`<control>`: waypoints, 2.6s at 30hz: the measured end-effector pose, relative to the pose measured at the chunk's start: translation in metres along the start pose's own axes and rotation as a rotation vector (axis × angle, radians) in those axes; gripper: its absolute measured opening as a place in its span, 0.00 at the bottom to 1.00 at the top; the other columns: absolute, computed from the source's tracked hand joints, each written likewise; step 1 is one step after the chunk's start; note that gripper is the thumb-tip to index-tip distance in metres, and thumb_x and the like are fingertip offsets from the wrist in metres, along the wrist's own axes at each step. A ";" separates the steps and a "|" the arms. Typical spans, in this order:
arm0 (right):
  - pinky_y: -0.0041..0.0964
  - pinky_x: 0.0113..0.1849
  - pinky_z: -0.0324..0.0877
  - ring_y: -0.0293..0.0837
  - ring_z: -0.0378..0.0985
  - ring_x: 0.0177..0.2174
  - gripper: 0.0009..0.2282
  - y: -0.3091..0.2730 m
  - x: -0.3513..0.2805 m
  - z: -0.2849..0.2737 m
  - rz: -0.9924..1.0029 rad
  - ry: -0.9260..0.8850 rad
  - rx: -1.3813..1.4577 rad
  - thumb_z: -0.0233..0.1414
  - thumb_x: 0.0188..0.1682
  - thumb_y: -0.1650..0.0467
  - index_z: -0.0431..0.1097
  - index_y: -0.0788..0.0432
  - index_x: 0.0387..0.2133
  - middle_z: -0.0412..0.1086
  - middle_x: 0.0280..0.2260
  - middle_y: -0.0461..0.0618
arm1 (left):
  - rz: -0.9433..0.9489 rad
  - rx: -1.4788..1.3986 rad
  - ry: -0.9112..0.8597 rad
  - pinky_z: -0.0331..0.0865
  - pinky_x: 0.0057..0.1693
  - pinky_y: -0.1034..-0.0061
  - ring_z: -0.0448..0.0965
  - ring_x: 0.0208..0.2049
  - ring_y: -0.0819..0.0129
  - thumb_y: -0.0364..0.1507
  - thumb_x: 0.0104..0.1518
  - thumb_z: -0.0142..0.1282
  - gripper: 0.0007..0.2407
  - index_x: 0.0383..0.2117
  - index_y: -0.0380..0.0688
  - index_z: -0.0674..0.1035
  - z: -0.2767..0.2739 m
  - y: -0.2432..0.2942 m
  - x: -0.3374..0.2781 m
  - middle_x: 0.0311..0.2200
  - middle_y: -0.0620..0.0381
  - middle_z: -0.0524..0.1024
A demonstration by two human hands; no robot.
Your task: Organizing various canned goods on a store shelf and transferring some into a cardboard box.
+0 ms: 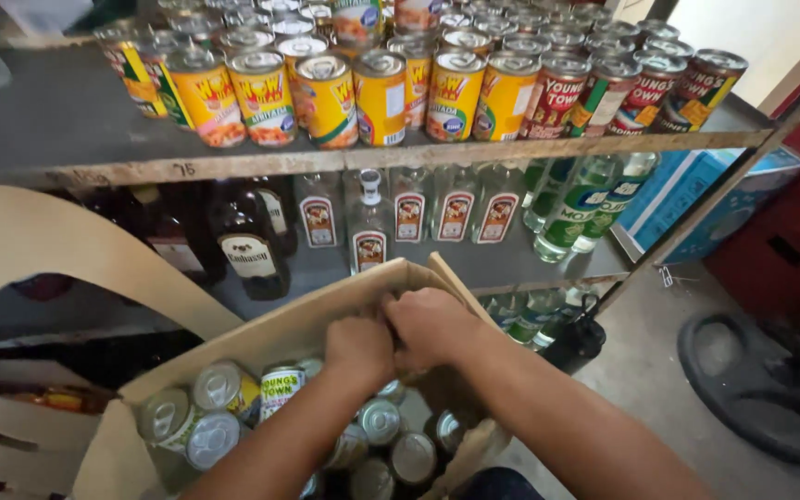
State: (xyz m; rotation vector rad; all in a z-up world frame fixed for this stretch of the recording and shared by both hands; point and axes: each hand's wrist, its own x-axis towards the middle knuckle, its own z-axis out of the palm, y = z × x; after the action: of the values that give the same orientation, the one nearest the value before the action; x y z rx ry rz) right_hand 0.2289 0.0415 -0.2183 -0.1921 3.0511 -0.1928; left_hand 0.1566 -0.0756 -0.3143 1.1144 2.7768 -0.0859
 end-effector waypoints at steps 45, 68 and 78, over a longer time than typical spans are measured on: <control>0.36 0.39 0.74 0.39 0.78 0.36 0.22 0.026 -0.039 -0.130 -0.298 0.399 0.686 0.58 0.33 0.67 0.77 0.60 0.44 0.79 0.38 0.48 | 0.215 -1.170 0.618 0.78 0.46 0.72 0.83 0.37 0.70 0.27 0.44 0.65 0.21 0.48 0.42 0.78 -0.104 -0.064 -0.017 0.36 0.54 0.83; 0.35 0.49 0.73 0.38 0.80 0.45 0.16 -0.052 0.028 -0.205 -0.431 0.785 0.602 0.61 0.37 0.71 0.77 0.60 0.41 0.79 0.44 0.48 | 0.221 -1.349 0.750 0.79 0.45 0.77 0.85 0.36 0.76 0.26 0.42 0.70 0.19 0.43 0.35 0.81 -0.190 -0.066 -0.060 0.36 0.56 0.86; 0.49 0.55 0.66 0.52 0.74 0.51 0.19 -0.018 0.062 -0.184 -0.324 1.192 0.213 0.59 0.50 0.62 0.71 0.57 0.52 0.74 0.47 0.51 | 0.021 -1.098 0.874 0.77 0.43 0.76 0.86 0.33 0.75 0.29 0.43 0.71 0.16 0.38 0.38 0.83 -0.228 -0.102 -0.060 0.34 0.55 0.87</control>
State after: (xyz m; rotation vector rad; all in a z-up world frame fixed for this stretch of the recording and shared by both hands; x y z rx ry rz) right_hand 0.1540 0.0375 -0.0382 -0.8127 4.0619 -0.9548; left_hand 0.1024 -0.1655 -0.0795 0.9130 2.5592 2.0398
